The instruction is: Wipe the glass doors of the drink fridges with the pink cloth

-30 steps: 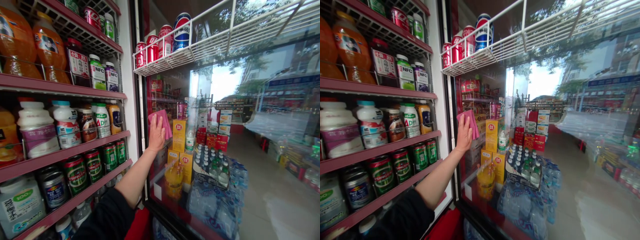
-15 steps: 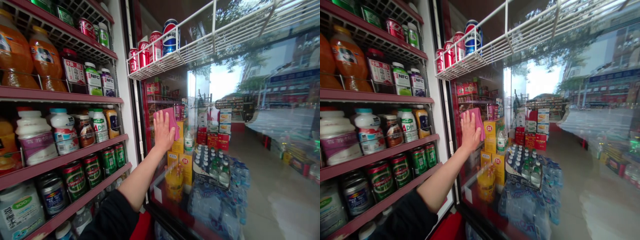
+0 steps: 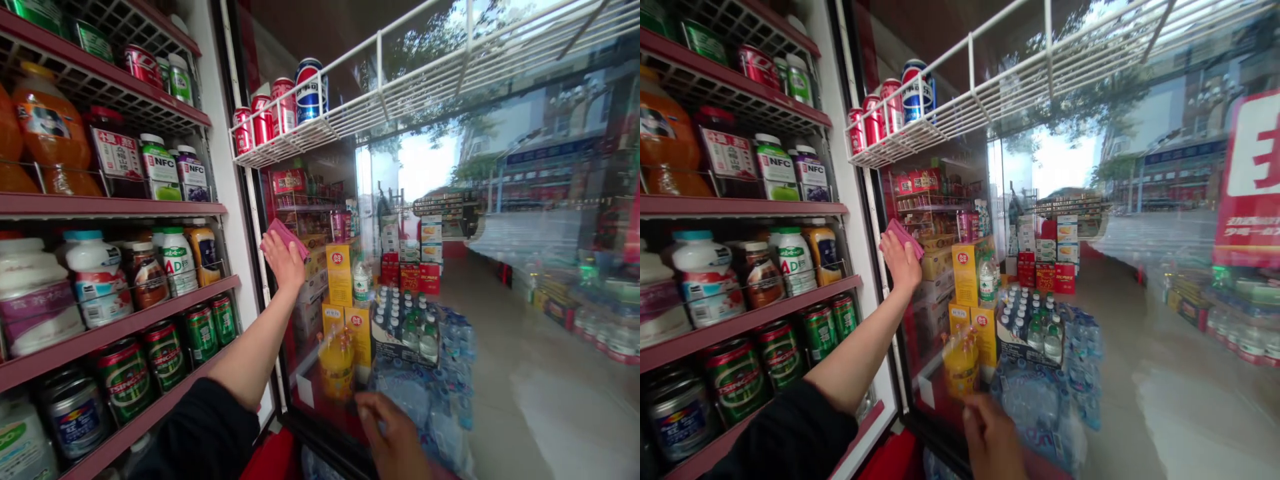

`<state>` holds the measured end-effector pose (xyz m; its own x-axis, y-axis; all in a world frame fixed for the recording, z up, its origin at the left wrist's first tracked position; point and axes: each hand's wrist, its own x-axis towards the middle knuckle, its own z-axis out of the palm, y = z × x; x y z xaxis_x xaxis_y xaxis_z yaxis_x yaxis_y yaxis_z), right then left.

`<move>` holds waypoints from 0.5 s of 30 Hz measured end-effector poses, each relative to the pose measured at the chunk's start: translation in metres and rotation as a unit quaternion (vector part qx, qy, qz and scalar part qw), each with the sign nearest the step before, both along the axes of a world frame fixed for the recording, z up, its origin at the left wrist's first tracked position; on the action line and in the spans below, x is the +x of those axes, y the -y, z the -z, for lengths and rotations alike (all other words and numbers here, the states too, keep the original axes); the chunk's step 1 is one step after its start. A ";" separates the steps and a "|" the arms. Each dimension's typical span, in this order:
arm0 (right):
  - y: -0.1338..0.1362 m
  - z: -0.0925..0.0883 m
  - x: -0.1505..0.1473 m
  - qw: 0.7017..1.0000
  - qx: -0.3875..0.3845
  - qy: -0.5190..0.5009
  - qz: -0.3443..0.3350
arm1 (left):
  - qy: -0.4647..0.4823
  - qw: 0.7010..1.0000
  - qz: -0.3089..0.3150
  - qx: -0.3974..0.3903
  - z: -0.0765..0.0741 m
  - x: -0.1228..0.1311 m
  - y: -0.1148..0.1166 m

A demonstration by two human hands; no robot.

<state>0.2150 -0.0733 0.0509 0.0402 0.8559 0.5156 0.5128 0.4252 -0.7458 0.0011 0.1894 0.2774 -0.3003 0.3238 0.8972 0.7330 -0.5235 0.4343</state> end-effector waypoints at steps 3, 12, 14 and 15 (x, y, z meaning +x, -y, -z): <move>-0.023 -0.054 0.024 0.987 0.147 0.043 0.055 | -0.001 1.000 0.002 0.007 -0.002 0.025 0.012; -0.067 -0.193 0.053 0.858 0.391 0.293 0.158 | -0.343 0.929 0.114 0.081 0.027 0.092 0.068; -0.070 -0.203 0.056 0.837 0.398 0.346 0.146 | -0.281 0.953 0.102 0.054 0.022 0.085 0.062; -0.071 -0.207 0.057 0.829 0.396 0.371 0.138 | -0.226 0.970 0.085 0.039 0.018 0.079 0.057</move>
<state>0.2720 -0.0024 0.2576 -0.4020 0.2480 0.8814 0.8640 0.4213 0.2755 0.0806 0.1321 0.2595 0.1820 0.2599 0.9483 0.7391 -0.6722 0.0424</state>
